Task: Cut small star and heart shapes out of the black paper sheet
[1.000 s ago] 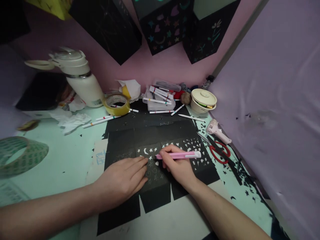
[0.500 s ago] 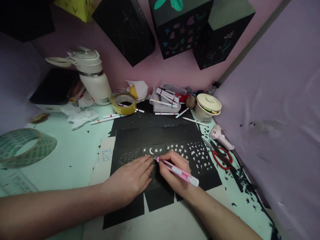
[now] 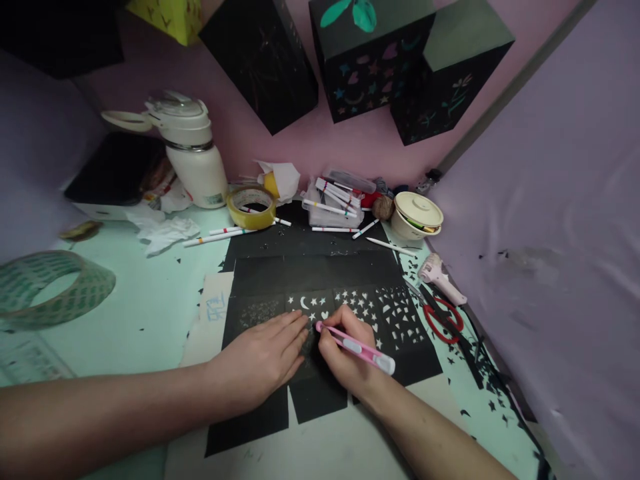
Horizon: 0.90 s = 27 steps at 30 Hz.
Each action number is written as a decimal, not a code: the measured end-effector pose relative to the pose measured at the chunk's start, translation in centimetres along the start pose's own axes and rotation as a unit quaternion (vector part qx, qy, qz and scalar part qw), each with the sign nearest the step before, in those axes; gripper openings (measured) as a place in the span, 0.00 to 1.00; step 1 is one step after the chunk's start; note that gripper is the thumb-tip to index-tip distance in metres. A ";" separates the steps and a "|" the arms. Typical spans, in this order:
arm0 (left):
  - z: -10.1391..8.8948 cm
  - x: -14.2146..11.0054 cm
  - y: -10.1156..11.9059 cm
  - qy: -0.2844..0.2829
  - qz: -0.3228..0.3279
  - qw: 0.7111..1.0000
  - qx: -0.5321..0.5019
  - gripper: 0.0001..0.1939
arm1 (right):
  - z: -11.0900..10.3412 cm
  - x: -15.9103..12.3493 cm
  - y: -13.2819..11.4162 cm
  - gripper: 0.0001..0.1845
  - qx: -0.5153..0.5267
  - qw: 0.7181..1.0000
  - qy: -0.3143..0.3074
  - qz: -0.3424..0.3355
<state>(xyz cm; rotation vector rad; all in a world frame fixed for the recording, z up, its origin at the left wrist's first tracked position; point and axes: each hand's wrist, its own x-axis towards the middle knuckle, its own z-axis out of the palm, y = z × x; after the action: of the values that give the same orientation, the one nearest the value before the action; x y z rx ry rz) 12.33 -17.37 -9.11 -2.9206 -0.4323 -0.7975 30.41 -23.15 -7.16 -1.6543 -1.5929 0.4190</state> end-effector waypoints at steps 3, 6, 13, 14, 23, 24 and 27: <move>-0.1 0.0 0.0 0.000 -0.001 1.000 0.000 0.17 | 0.0 -0.1 -0.1 0.05 -0.001 1.000 -0.002 0.004; -0.1 0.0 0.0 -0.001 -0.002 1.000 0.001 0.17 | 0.0 0.0 -0.3 0.05 -0.001 1.000 -0.002 0.006; 0.0 0.0 0.1 -0.004 -0.003 1.000 0.001 0.17 | 0.2 0.1 -0.1 0.05 0.008 1.000 -0.011 0.004; 0.0 -0.1 0.1 -0.005 -0.003 1.000 0.000 0.17 | 0.2 0.0 0.0 0.05 0.009 1.000 -0.015 0.002; 0.3 -0.3 0.2 -0.006 -0.003 1.000 0.007 0.17 | 0.5 -0.6 -0.1 0.03 0.002 0.999 -0.038 -0.018; 0.3 -0.3 0.2 -0.009 -0.004 1.000 0.008 0.17 | 0.4 -0.6 -0.2 0.03 0.001 0.999 -0.046 -0.023; 0.3 -0.3 0.2 -0.019 -0.006 1.000 0.008 0.17 | 0.3 -0.6 -0.4 0.04 0.003 0.998 -0.062 -0.029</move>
<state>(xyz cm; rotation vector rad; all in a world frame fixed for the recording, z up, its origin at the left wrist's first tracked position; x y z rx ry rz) 12.27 -17.57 -9.53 -2.9257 -0.4586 -0.7369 29.86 -23.69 -7.21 -1.5995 -1.7251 0.5042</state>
